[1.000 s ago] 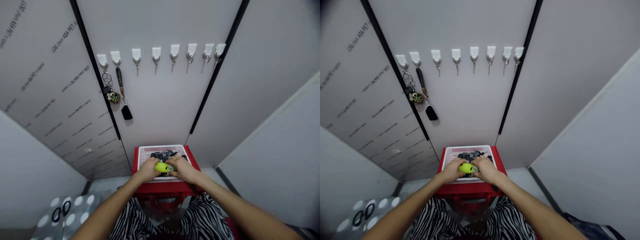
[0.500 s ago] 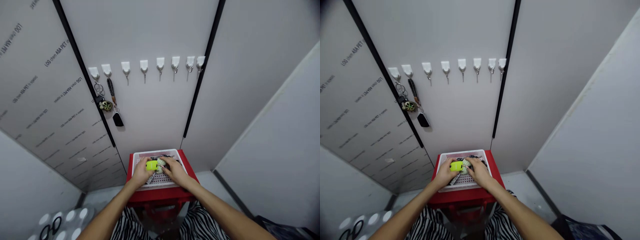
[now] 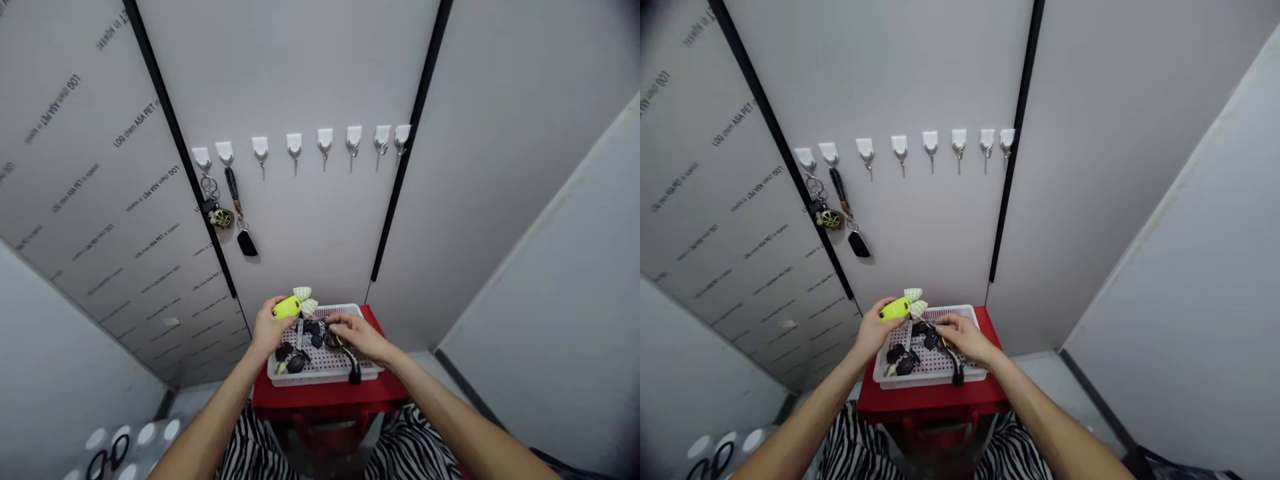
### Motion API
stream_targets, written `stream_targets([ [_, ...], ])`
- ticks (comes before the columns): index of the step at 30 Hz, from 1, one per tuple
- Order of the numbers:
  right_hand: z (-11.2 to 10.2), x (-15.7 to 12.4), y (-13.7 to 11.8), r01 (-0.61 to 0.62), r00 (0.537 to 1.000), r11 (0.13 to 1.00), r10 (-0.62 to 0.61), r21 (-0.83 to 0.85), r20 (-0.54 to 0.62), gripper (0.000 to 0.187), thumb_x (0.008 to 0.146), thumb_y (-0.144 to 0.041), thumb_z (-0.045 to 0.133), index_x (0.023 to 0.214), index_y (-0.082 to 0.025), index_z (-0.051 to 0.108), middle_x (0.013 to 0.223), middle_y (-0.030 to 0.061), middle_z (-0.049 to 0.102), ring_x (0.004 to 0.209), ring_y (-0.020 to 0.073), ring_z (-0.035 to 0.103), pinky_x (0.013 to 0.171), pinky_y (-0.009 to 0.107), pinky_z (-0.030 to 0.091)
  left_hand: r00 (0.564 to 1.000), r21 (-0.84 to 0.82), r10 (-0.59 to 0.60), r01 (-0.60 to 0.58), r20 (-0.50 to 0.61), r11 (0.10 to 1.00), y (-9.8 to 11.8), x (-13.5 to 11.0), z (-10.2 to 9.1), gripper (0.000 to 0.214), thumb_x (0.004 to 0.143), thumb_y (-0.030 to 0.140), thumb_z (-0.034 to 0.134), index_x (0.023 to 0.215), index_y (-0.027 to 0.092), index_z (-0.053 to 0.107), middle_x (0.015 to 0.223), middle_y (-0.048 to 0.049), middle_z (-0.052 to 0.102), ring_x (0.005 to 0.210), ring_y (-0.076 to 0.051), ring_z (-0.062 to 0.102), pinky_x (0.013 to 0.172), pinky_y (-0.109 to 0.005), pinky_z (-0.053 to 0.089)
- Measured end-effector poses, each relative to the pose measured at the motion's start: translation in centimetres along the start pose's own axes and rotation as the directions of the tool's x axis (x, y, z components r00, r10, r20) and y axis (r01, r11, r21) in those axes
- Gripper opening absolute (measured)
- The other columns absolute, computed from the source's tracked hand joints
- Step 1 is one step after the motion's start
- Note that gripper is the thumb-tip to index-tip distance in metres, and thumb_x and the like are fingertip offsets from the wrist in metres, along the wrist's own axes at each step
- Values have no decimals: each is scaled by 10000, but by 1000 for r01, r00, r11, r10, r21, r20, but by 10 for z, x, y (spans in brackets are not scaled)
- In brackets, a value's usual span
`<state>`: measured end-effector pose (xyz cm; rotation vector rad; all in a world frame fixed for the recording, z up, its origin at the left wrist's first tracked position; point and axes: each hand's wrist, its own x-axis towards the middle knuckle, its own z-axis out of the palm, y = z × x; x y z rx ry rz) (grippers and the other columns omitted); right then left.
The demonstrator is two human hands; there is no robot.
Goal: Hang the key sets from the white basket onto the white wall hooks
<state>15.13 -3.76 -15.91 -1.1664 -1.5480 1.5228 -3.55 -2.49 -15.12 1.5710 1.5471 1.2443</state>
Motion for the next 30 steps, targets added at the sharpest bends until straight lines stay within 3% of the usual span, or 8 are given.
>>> stream_targets([
  [3,-4,-1,-7,-64,998,972,62,227,16,289,575,-288,549,828,-169,475,450,-77,426,348,18,320,370,156,257,1000,34,-8,7,25,999,-7,-1,1,397,513,214,546,895,121,494,828,-51,538,725,-148,493,664,-278,387],
  [5,-2,1,-10,-92,996,930,83,356,41,271,549,-257,572,792,-172,485,528,-54,491,391,30,392,396,167,310,994,114,96,-101,48,988,-6,-8,4,406,508,194,547,909,141,499,909,-60,519,825,-173,467,744,-318,356],
  [9,10,8,-12,-73,997,876,64,476,36,187,557,-255,559,703,-147,513,569,-29,516,445,49,448,439,191,365,885,94,390,-424,255,901,7,-23,17,424,534,195,541,955,204,497,1074,-35,451,1016,-186,342,884,-334,231],
  [11,18,11,-13,-58,998,884,39,464,51,165,573,-257,538,679,-132,521,516,-35,487,425,43,436,443,192,369,878,-14,363,-378,312,926,13,-24,23,324,612,199,463,931,194,519,990,-29,514,934,-153,418,841,-289,291],
  [13,23,12,-16,-50,998,906,31,420,51,174,582,-255,523,703,-131,516,516,-35,484,424,45,441,448,196,373,923,-107,251,-229,292,968,16,-19,27,264,664,214,388,862,164,555,833,-27,572,783,-130,487,740,-252,359],
  [19,25,16,-43,246,938,960,-202,132,-282,304,534,-224,558,821,-152,490,570,-43,492,479,55,450,459,182,365,967,-361,-6,100,253,927,23,-1,23,271,643,302,414,750,104,567,516,14,514,472,-81,439,488,-201,368],
  [23,26,24,-67,297,913,955,-281,12,-296,172,557,-253,528,672,-125,525,541,-30,491,478,58,431,477,192,365,969,-389,3,96,246,916,32,-1,17,223,609,294,456,666,104,560,488,25,483,448,-68,419,450,-179,333],
  [30,44,44,-103,419,830,896,-445,-150,-337,164,569,-279,511,628,-126,509,498,-31,473,455,63,408,447,189,334,999,-389,30,-39,-30,920,51,8,6,245,620,319,442,520,105,506,449,30,442,431,-56,364,427,-169,283],
])
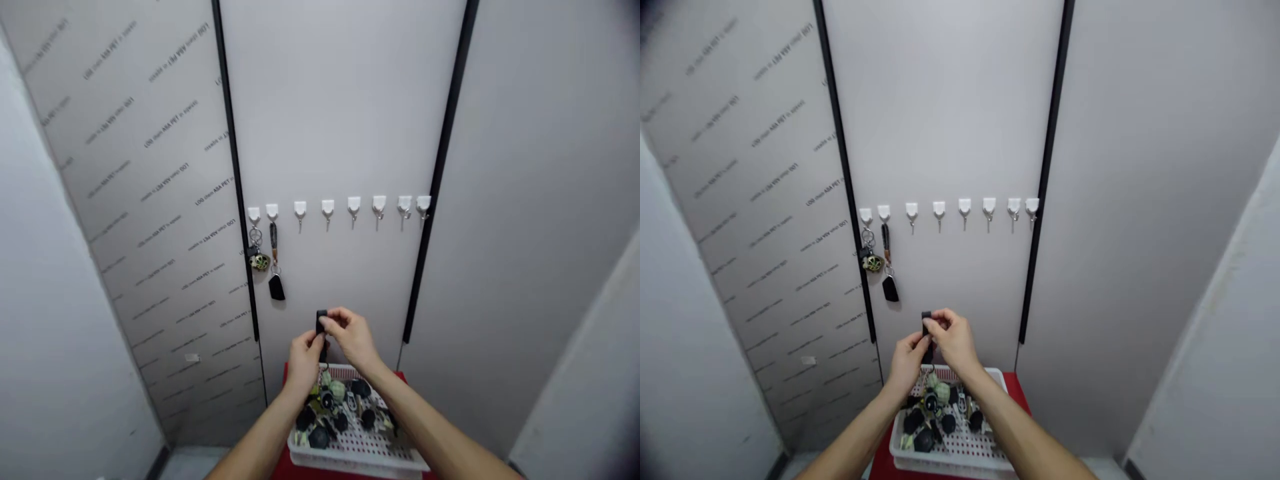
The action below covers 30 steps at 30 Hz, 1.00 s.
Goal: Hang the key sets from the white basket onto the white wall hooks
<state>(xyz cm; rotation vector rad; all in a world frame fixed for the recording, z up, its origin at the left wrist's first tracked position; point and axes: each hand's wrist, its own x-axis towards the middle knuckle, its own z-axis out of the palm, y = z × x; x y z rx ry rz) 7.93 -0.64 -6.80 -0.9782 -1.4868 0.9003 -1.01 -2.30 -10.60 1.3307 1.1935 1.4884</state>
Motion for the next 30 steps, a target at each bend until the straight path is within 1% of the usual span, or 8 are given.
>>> stream_targets([
  [4,11,24,-25,101,992,995,-99,13,-79,178,608,-301,459,578,-130,495,473,-37,441,436,54,383,435,182,320,995,-74,59,-65,-78,995,23,13,1,219,596,307,474,532,101,515,459,28,446,439,-52,360,423,-165,273],
  [8,16,48,-53,56,998,988,-53,145,-21,189,590,-332,464,619,-146,480,421,-66,380,368,41,333,341,160,260,998,-279,67,-63,7,958,57,26,-5,257,574,362,496,614,110,532,507,21,484,454,-53,396,434,-165,306],
  [11,18,66,-72,39,999,977,-45,209,23,203,560,-338,488,636,-150,480,414,-71,379,341,38,326,296,148,215,996,-367,73,-47,56,929,81,39,-11,284,543,382,527,625,111,534,529,10,511,472,-58,429,449,-171,329],
  [16,26,93,-98,70,997,950,-76,306,9,171,542,-302,499,602,-144,471,426,-64,408,351,34,344,300,143,235,999,-478,42,-53,-34,877,108,63,-16,250,489,324,583,619,118,526,537,20,522,460,-47,436,442,-165,326],
  [19,32,106,-107,82,997,945,-74,316,-37,133,551,-271,486,579,-144,459,435,-57,422,377,38,367,324,143,261,993,-490,35,-88,-116,867,117,76,-16,249,470,298,598,616,114,518,522,32,507,434,-37,418,424,-162,308],
  [24,38,126,-110,122,979,955,-71,271,-193,116,583,-265,435,573,-152,458,417,-61,402,381,44,360,361,157,290,963,-430,79,-187,-258,883,127,100,-18,198,479,253,587,590,111,507,467,60,460,391,-18,378,410,-153,288],
  [27,38,137,-103,128,958,983,-89,128,-273,156,595,-291,412,565,-150,473,417,-44,427,396,58,382,388,173,305,953,-367,76,-185,-292,911,124,114,-18,170,483,229,581,577,109,506,428,67,442,370,-17,362,402,-152,285],
  [30,37,145,-91,122,942,991,-132,-52,-310,184,591,-309,413,546,-148,490,437,-20,468,439,76,419,426,185,323,953,-312,68,-164,-296,936,115,121,-16,153,489,224,577,558,107,506,413,62,440,371,-25,368,404,-157,293],
])
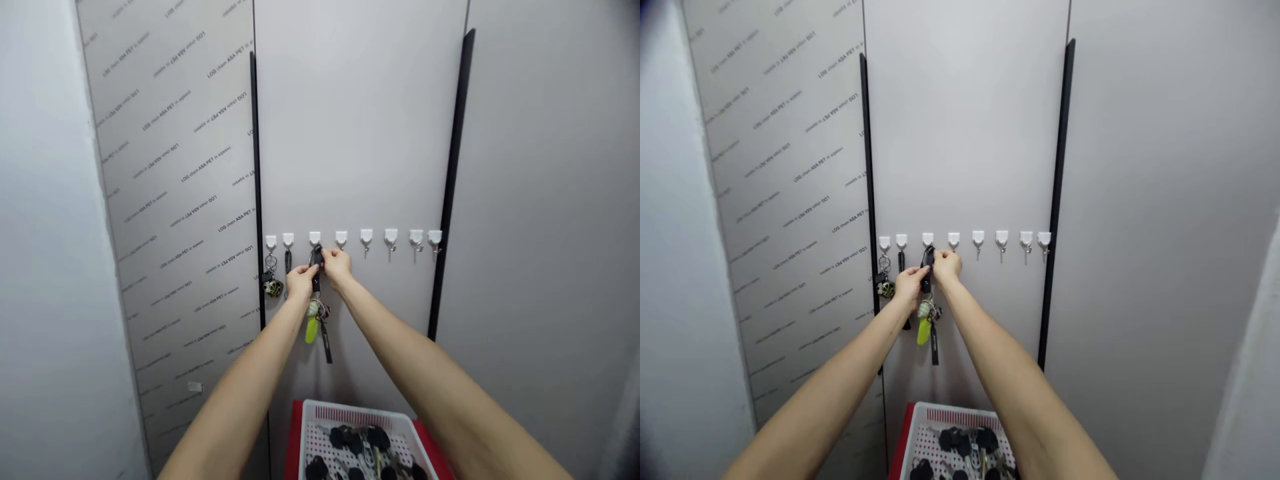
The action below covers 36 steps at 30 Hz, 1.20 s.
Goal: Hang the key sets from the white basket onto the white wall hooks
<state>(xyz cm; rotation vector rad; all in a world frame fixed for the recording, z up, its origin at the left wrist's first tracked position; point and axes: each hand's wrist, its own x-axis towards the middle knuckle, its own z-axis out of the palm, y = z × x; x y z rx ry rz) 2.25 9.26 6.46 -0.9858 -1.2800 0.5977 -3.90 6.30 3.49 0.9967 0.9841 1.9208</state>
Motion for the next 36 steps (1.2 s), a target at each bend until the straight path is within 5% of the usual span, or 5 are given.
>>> stream_targets([
  [11,-49,-44,40,125,975,987,-103,-103,195,231,648,-299,381,690,-133,537,583,-5,534,484,66,458,478,184,342,965,398,256,-259,60,880,-49,-56,-35,311,547,112,533,854,146,499,859,-36,524,785,-107,477,693,-212,369],
  [15,-105,-106,100,149,869,943,19,-297,494,206,655,-272,395,654,-136,549,551,-1,531,496,81,457,501,198,344,959,589,-2,-173,284,790,-111,-112,-67,287,574,109,493,858,145,505,856,-46,529,789,-123,478,692,-232,373],
  [19,-145,-166,158,268,781,716,231,-644,581,186,634,-200,421,730,-157,574,711,52,576,659,141,492,609,245,346,872,794,-253,-218,420,568,-161,-146,-88,307,558,107,501,862,138,518,884,-65,532,845,-157,458,767,-269,334],
  [26,-154,-189,183,382,741,516,324,-767,588,445,644,-180,399,1087,-212,374,971,76,486,844,175,463,684,255,327,776,868,-402,-378,487,323,-181,-149,-90,338,564,151,489,902,151,504,929,-83,515,888,-193,428,766,-280,309],
  [36,-155,-186,178,395,719,606,263,-690,643,255,556,-102,428,792,-194,457,837,24,488,780,133,435,634,215,294,848,847,-375,-147,374,512,-184,-147,-91,128,563,88,419,654,160,472,619,18,510,611,-97,453,573,-192,329],
])
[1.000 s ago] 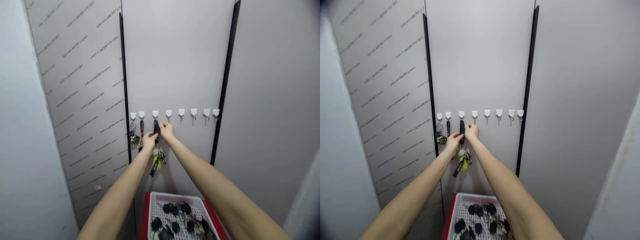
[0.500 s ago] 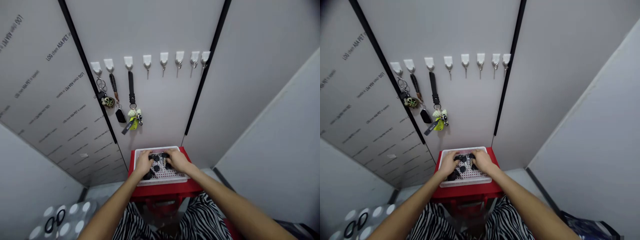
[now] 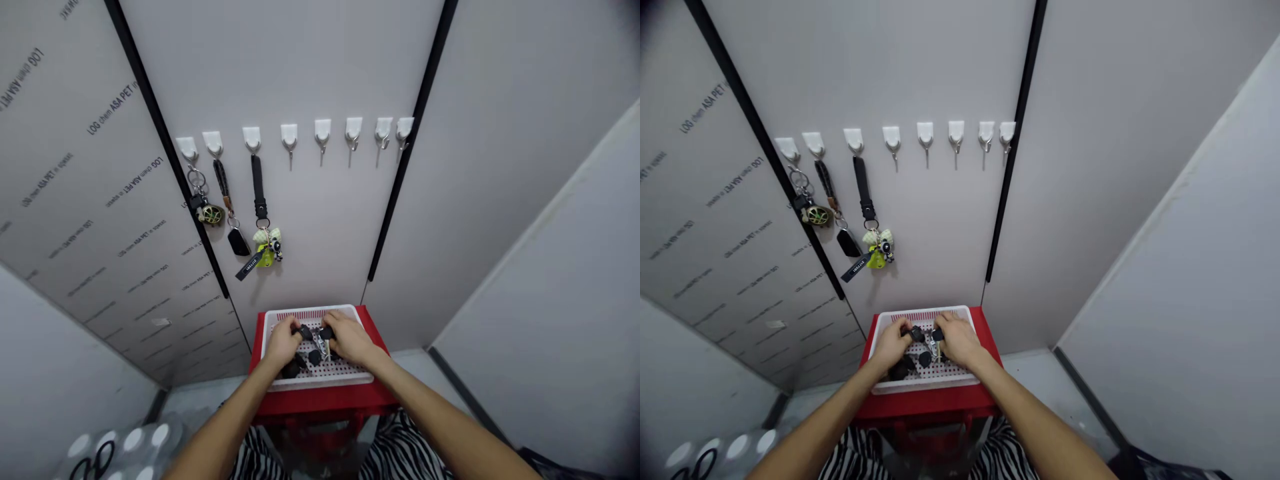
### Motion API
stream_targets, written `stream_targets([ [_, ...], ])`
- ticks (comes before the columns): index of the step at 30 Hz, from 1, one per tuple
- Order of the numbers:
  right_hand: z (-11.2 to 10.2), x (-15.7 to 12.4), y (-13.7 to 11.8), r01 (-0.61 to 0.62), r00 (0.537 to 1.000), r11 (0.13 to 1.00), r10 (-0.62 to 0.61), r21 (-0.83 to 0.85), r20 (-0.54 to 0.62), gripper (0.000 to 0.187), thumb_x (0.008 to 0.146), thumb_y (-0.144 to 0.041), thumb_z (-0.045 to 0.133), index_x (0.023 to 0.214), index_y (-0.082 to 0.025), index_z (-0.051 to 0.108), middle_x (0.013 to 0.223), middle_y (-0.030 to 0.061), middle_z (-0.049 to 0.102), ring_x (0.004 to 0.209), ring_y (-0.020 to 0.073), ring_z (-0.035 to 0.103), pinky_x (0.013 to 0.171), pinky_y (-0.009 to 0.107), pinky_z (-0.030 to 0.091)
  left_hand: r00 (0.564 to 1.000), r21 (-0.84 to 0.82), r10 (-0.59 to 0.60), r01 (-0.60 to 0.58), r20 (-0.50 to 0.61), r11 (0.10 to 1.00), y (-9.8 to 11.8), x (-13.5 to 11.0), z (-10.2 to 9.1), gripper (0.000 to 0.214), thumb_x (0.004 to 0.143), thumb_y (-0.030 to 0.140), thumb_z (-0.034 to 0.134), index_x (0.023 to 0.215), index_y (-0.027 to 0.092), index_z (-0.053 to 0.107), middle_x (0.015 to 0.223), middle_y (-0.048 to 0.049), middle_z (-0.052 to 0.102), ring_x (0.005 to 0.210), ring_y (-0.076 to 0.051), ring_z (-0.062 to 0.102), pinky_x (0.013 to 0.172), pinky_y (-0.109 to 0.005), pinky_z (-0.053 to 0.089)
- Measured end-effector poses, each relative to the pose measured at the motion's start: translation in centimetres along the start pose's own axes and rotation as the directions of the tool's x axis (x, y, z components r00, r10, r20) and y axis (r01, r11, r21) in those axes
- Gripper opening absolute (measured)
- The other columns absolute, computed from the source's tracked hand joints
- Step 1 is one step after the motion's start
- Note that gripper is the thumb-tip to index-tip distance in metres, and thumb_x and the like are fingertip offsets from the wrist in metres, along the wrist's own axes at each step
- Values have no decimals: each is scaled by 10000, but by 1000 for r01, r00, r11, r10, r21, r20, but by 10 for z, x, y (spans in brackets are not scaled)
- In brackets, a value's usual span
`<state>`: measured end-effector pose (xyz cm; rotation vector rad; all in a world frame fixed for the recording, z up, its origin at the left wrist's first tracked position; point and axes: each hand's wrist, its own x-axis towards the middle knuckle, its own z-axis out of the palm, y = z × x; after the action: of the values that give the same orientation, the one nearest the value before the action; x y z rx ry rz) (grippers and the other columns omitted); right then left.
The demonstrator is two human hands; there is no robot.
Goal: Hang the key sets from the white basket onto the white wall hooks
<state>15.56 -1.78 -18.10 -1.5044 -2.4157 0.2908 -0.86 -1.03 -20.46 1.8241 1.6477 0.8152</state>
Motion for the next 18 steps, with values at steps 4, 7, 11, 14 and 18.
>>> stream_targets([
  [4,1,-2,3,-47,995,977,64,210,-74,183,575,-147,429,753,-188,416,683,-14,492,613,99,424,556,201,291,997,-68,-50,45,-60,997,-2,1,-1,172,558,55,388,661,158,481,667,4,529,661,-103,469,616,-201,342],
  [7,2,-1,6,-52,981,927,117,372,-156,130,572,-178,446,690,-179,392,665,-21,484,598,95,413,560,205,301,999,42,-27,26,29,999,1,-3,-3,217,532,33,392,661,164,507,720,-9,543,727,-125,471,671,-222,340],
  [11,0,-1,2,-9,969,818,149,575,-197,140,554,-193,484,622,-176,363,641,-31,459,599,92,403,566,209,312,993,23,89,-88,-77,996,10,-9,-8,297,533,20,384,766,148,518,872,-41,522,858,-129,437,777,-227,307],
  [14,-3,1,-7,3,959,644,215,765,-185,187,555,-218,510,601,-176,334,605,-44,428,575,80,399,551,202,319,995,-129,84,-89,-47,988,18,-11,-6,272,572,72,407,808,146,520,829,-41,539,780,-124,467,734,-239,343],
  [18,-6,5,-21,-1,950,395,289,919,-123,219,562,-266,531,605,-173,337,546,-62,395,522,64,392,519,190,323,994,-483,82,-35,76,875,26,-12,3,258,614,161,430,857,129,513,765,-35,558,672,-102,484,629,-207,378],
])
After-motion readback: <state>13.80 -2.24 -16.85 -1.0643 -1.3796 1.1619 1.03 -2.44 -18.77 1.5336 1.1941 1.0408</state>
